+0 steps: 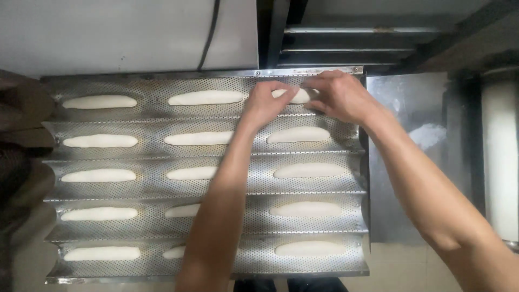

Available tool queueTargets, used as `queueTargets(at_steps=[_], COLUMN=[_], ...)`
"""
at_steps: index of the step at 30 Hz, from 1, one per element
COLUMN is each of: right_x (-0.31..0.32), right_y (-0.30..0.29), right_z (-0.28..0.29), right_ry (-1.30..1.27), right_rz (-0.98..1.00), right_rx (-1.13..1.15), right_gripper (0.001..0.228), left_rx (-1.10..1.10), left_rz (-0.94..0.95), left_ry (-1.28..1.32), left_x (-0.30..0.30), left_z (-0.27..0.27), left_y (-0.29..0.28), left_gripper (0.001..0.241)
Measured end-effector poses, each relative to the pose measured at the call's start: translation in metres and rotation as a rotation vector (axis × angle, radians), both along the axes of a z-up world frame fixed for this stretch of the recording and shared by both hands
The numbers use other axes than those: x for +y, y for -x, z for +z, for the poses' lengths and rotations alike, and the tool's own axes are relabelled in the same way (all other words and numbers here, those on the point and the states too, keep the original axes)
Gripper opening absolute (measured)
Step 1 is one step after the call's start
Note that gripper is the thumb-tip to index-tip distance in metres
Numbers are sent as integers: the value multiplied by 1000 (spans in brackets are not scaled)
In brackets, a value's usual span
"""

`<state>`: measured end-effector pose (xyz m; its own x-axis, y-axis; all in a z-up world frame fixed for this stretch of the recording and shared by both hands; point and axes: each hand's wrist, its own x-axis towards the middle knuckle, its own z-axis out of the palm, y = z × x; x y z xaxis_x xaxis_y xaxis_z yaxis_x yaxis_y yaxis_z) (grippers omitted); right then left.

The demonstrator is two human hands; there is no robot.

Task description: Moving baking trays and adjusting the placement of dough pieces on them in a bakery

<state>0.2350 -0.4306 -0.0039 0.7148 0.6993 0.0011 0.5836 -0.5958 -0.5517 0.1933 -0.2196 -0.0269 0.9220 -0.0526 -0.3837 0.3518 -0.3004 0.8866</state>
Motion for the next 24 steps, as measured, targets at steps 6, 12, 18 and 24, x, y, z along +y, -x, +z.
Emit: queueTargets(at_steps=[6, 12, 18, 24], right_x=[-17, -38, -50, -77], right_y=[-3, 1, 3, 1], right_z=[-14, -5, -14, -31], right_ry=[-188, -533, -101, 12], right_rz=[-94, -246, -180, -249], right_rx=[156, 431, 19, -38], right_gripper=[30, 38, 31, 34], left_rx=[-188, -110, -32, -204], left_rz=[70, 139, 88, 184], left_ry=[61, 518, 73, -313], left_x=[-2, -12, -3, 0], left_z=[12, 17, -8, -26], left_y=[2, -5, -1, 0], left_gripper=[32, 41, 25, 37])
